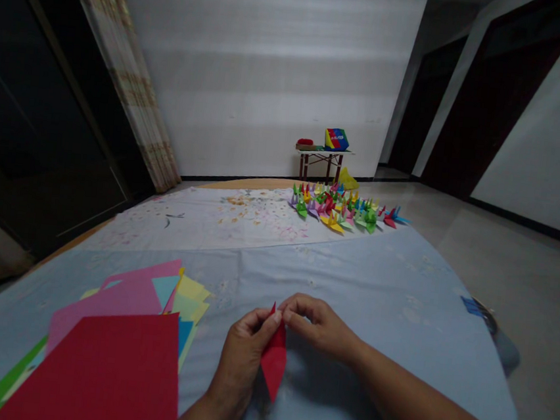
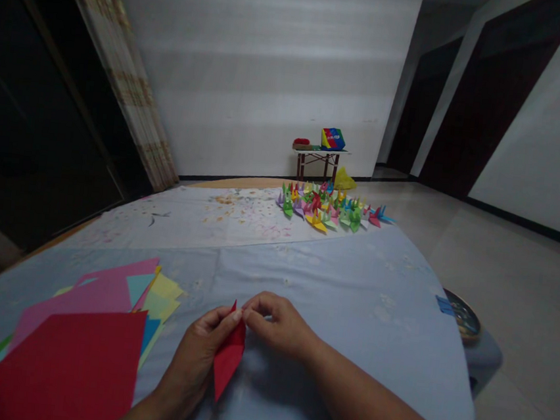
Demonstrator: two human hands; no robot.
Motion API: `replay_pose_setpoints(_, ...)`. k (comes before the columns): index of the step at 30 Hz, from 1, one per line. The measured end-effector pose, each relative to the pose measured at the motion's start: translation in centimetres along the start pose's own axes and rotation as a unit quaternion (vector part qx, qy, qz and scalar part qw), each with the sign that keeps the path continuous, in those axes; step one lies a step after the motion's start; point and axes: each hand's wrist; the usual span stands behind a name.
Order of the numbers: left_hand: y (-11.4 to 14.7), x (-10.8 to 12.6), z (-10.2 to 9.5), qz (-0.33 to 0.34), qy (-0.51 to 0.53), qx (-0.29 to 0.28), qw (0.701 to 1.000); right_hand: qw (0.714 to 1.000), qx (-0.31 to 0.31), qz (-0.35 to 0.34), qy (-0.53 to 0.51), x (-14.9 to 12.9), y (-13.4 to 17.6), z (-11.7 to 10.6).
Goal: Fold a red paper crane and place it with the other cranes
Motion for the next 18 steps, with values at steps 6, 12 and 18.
replay_pose_setpoints(6,-0.03,0.02,-0.02,0.007,-0.009,0.004,1.0,0.997,0.007,0.02,-0.075,0.74,0.07,0.35)
replay_pose_setpoints(12,0.09,0.05,0.18,-0.003,0.017,-0.005,1.0,0.993,0.009,0.005,-0.117,0.93,0.07,0.31)
replay_pose_setpoints(18,-0.26,-0.02,-0.15,-0.012,0.031,-0.001,0.999,0.989,0.029,0.049,-0.135,0.77,-0.27,-0.08)
Point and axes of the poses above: each hand's wrist, its own y-axis away from the middle knuckle, its own z-axis out of the palm, x = y × z, and after that the axes turned 15 degrees about -z, right-handed
